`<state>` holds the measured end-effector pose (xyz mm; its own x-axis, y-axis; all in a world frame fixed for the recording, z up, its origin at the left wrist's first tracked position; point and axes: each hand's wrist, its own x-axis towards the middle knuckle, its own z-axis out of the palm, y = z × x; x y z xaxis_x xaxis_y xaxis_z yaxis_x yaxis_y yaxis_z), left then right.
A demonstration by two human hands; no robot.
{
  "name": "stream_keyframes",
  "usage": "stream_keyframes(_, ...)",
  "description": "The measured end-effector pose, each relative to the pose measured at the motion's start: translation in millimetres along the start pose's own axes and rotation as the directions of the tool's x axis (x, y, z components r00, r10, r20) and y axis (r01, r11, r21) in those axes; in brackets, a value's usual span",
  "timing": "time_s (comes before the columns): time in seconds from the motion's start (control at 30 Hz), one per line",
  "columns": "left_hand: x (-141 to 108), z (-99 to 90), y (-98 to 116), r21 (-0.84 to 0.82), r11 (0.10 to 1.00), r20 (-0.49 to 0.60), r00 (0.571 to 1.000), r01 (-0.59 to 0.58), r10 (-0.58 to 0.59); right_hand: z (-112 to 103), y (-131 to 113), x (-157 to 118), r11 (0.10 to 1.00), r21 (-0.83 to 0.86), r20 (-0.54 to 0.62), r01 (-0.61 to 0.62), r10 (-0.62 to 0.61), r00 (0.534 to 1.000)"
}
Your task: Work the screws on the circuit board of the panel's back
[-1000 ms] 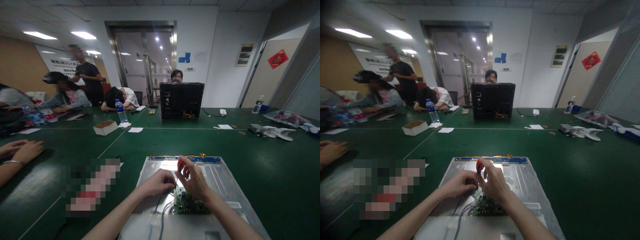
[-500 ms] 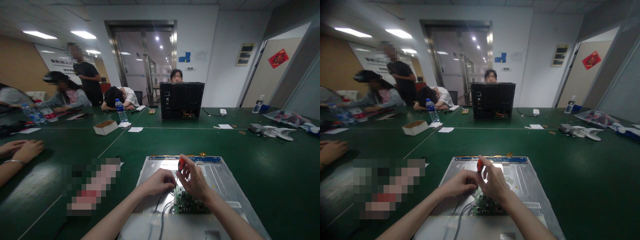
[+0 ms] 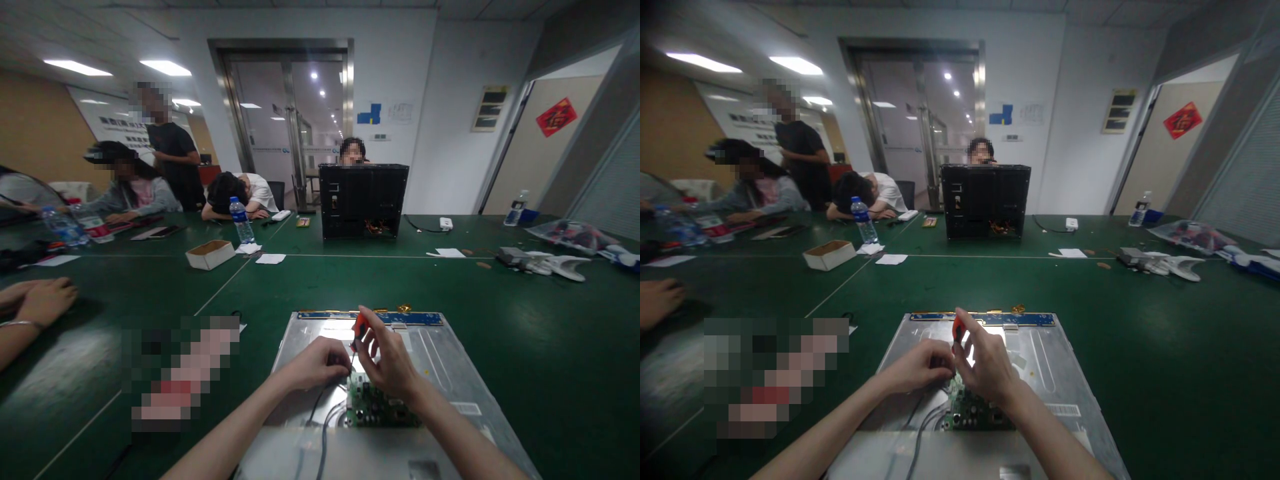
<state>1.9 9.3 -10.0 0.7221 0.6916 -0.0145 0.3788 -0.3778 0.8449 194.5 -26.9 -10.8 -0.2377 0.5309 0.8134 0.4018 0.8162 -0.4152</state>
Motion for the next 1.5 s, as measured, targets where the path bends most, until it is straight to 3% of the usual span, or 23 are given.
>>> stream_keyframes(0.37, 0.2, 0.3, 0.1, 0.01, 1.0, 0.009, 1.0, -0.003, 0.003, 2.9, 4.5, -2.5, 0.997, -0.076, -0.026, 0.012, -0.014, 1.0)
stream_keyframes(0.67, -0.1, 0.9, -3.1, -0.024, 1.0, 0.008, 1.0, -0.005, 0.006, 0.7, 1.5, -2.8, 1.0, 0.008, 0.019, -0.024, 0.024, 1.0)
stream_keyframes(1.03, 0.5, 0.8, -1.6, 0.004, 1.0, -0.001, 1.0, 0.015, -0.015, 4.0, 3.3, -2.2, 0.998, -0.059, -0.042, 0.025, -0.027, 0.999)
stream_keyframes(1.5, -0.2, -0.1, -1.9, -0.001, 1.0, -0.006, 1.0, -0.005, 0.005, 1.9, 2.0, -2.6, 1.0, -0.021, 0.002, 0.002, -0.002, 1.0)
